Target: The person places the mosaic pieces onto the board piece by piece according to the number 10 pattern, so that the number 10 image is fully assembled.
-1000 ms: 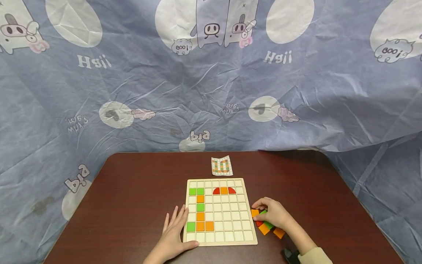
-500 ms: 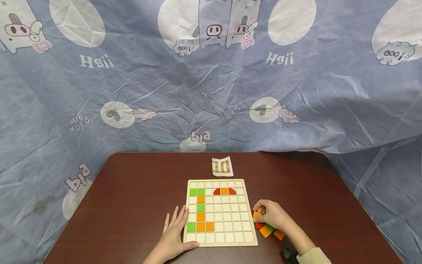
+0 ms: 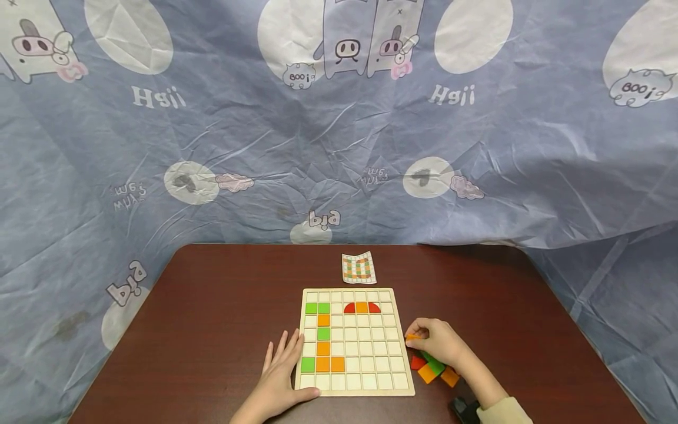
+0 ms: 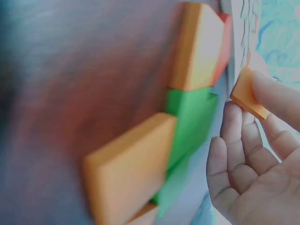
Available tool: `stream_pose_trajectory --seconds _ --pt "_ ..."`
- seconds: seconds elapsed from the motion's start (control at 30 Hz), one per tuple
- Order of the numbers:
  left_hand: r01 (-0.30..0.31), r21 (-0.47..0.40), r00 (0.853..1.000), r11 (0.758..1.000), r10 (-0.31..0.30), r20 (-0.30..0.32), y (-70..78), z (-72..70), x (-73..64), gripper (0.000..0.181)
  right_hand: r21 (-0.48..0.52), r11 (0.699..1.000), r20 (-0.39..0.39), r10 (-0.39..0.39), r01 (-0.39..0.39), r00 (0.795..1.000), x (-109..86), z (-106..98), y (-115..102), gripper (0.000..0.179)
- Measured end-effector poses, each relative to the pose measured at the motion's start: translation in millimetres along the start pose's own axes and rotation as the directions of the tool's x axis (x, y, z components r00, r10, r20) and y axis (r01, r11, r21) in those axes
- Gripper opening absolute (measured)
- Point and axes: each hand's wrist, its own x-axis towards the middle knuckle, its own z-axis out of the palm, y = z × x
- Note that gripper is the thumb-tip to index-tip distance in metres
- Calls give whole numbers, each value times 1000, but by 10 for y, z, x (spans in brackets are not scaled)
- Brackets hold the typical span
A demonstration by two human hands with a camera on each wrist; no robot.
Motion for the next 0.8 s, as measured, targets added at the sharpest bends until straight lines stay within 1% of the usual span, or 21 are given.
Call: stream_pose_trajectory --seconds 0.13,0.3,0.43,0.57,0.67,0.8 --pt "-4 4 1000 1000 4 -4 0 -1 2 113 58 998 -37 18 -16 999 70 -12 -80 9" --pt "-6 0 1000 1000 6 -9 2 2 -2 113 136 989 -65 61 -51 996 163 19 -213 17" --pt "-3 -8 1000 1000 3 -12 7 7 -6 114 168 983 -87 84 -69 993 249 63 -293 19" --pt "-1 -8 1000 1000 1 -11 5 7 -6 114 203 976 -115 99 -74 988 335 91 -325 20" --pt "-3 -1 1000 1000 3 -15 3 7 -6 113 264 962 -118 109 -75 987 400 99 -326 20" --pt "-10 7 1000 1000 10 -22 -1 10 -6 113 371 925 -96 122 -78 988 483 124 -318 20"
